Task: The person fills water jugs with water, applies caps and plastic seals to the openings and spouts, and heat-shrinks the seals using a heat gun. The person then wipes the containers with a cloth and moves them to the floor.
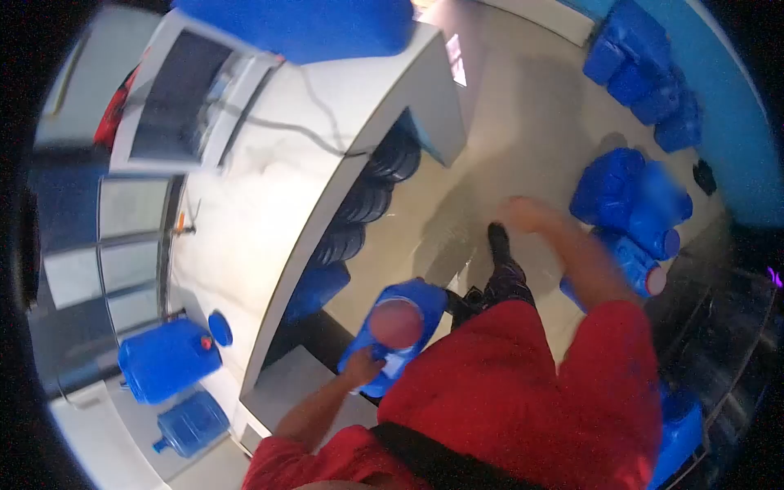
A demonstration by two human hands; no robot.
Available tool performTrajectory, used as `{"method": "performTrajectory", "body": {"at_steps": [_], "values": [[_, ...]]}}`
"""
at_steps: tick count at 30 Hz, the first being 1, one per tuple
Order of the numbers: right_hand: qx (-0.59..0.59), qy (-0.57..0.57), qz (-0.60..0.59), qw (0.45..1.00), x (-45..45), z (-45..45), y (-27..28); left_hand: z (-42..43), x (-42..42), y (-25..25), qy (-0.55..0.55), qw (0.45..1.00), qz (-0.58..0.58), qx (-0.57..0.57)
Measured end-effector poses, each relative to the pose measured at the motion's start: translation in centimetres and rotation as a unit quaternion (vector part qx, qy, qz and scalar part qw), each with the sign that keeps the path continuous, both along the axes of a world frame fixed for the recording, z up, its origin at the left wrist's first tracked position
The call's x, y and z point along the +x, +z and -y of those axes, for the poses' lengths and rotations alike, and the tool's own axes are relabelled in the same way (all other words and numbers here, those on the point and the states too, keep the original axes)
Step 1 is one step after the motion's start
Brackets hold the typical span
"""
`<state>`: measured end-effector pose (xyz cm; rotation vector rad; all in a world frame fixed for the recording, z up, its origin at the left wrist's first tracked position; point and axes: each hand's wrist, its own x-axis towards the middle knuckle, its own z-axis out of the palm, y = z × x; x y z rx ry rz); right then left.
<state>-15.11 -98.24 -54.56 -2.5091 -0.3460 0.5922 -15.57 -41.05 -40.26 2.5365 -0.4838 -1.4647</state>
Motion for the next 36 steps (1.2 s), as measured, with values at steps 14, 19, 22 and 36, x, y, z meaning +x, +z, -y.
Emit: {"method": "performTrajectory", "body": {"at_steps": [14, 19, 22, 36], "values": [[-0.147, -0.587, -0.424, 0.674, -48.5, 30.6, 0.4, 31.6, 7.9, -29.7, -0.037, 0.95, -0.203, 0.234], [-0.006, -0.646, -0.363, 0.671, -39.5, 26.8, -0.2, 44.6, 15.9, -38.8, 0.086, 0.982, -0.161, 0.057], [0.037, -0.703, -0.318, 0.635, -40.6, 26.7, 0.4, 54.9, 21.0, -40.6, 0.033, 0.999, -0.008, -0.014], [0.165, -0.416, -0.126, 0.885, -3.5, 16.1, -8.6, 34.4, 16.9, 0.9, 0.149, 0.973, -0.041, -0.173]]}}
